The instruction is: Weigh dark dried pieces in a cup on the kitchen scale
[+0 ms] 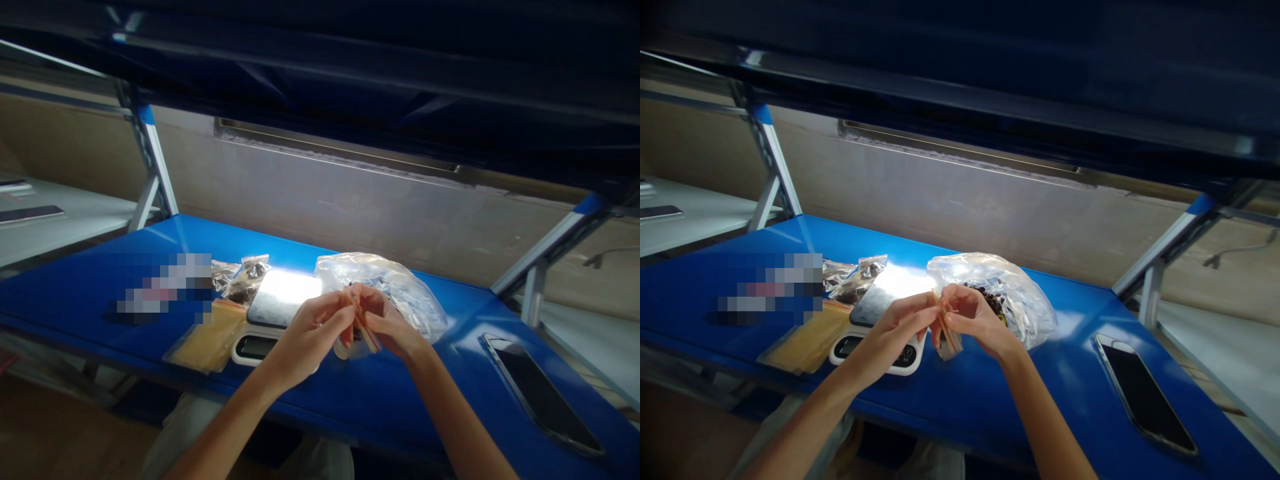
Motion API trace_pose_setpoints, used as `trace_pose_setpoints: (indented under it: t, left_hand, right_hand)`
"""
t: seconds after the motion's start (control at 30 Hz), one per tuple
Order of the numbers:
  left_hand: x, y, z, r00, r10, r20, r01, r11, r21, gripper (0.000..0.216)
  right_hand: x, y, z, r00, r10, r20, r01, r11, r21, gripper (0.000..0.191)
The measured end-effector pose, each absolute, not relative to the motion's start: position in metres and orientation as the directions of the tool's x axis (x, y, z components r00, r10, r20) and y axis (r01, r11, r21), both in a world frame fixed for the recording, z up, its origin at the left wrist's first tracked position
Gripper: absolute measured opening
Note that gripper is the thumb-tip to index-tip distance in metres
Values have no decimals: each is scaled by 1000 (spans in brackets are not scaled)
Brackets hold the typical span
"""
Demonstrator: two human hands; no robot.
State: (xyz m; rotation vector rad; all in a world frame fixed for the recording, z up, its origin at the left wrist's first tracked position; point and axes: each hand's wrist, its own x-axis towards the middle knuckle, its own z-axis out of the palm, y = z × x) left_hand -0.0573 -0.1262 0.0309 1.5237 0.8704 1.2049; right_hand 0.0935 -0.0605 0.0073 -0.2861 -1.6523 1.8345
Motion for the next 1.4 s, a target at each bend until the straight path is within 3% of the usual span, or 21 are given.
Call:
trace_pose_setpoints:
  t: [0.27, 0.47, 0.7, 0.97, 1.13, 1.4]
  left_hand:
    - [-64, -128, 29, 238, 948, 214, 61, -234, 970, 20]
    - [-64, -126, 31, 125, 960, 251, 170, -270, 948, 20]
    - [-60, -124, 31, 35, 962, 271, 222, -272, 936, 26]
    - [-58, -123, 34, 2, 966, 260, 240, -252, 937, 32]
    - [-59, -122, 31, 103, 950, 294, 185, -309, 933, 38]
    - [-53, -127, 30, 121, 936, 331, 183, -349, 919, 32]
  right_hand:
    - [93, -60, 8, -751, 620, 227, -218, 91, -972, 31]
    - [97, -57, 11, -571, 749, 336, -144, 312, -939, 19]
    - [99, -56, 12, -446, 800, 401, -67, 418, -906, 14]
    - [98, -57, 11, -516, 776, 363, -117, 356, -927, 10]
    - [93, -59, 14, -551, 768, 327, -231, 236, -944, 8]
    - [98, -58, 12, -587, 743, 322, -247, 215, -945, 10]
